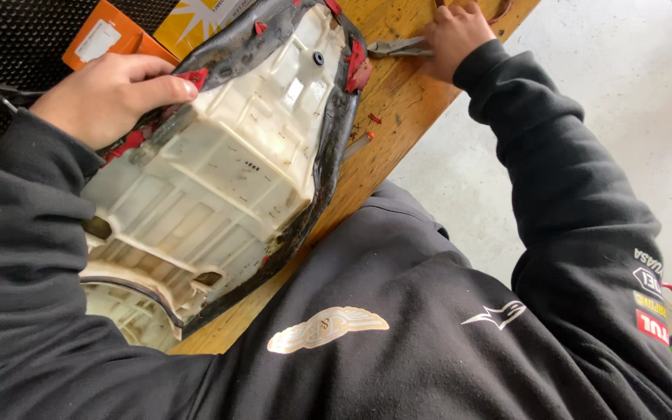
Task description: The person uses pliers to remove red plastic clips from the edge of a white plastic housing. They repeatedly grip and pull the clips out while holding the housing steady on a wooden workbench.
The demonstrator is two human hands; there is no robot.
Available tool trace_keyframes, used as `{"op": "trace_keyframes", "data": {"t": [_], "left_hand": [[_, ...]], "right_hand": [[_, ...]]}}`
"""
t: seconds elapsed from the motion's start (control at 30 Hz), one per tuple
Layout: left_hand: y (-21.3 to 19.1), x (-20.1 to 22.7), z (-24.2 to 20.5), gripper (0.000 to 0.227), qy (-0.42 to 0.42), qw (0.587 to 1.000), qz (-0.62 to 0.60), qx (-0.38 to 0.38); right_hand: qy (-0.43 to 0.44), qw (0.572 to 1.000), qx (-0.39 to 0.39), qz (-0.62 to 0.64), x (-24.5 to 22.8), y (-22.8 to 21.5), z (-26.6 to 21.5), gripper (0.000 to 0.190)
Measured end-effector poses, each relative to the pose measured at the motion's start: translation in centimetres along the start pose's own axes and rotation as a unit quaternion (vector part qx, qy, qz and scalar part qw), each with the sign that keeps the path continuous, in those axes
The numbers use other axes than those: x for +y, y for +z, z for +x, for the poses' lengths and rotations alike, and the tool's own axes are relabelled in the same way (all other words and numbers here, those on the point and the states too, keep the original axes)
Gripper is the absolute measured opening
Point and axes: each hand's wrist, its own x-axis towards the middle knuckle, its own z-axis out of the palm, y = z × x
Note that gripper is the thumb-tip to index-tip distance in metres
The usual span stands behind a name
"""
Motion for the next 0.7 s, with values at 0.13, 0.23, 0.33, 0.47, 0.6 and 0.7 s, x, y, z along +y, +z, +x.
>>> {"op": "trace_keyframes", "data": {"t": [0.13, 0.23, 0.33, 0.47, 0.6, 0.7], "left_hand": [[0.2, -0.3, 0.2, 0.04, 0.005, 1.0, -0.021, 0.008], [0.2, -0.5, 0.3, 0.044, 0.015, 1.0, 0.007, 0.009], [0.1, 0.0, 0.1, 0.039, 0.009, 1.0, -0.015, 0.008], [0.1, 0.0, 0.4, 0.039, 0.012, 1.0, -0.003, 0.002], [0.2, -0.2, 0.3, 0.039, 0.016, 1.0, -0.019, 0.007], [0.1, -0.1, 0.1, 0.039, 0.008, 1.0, -0.025, 0.006]], "right_hand": [[0.06, 0.98, -0.038, 0.185, 0.7, -3.6, -2.5, 0.031], [0.037, 0.959, 0.033, 0.278, 0.8, -7.1, -5.5, 0.031], [-0.033, 0.974, 0.063, 0.214, 0.2, -9.2, -7.8, 0.028], [-0.076, 0.984, 0.114, 0.112, -2.0, -11.7, -8.5, 0.026], [-0.06, 0.987, 0.151, 0.02, -3.0, -12.5, -7.5, 0.015], [-0.052, 0.983, 0.168, -0.043, -3.4, -13.1, -6.5, 0.012]]}}
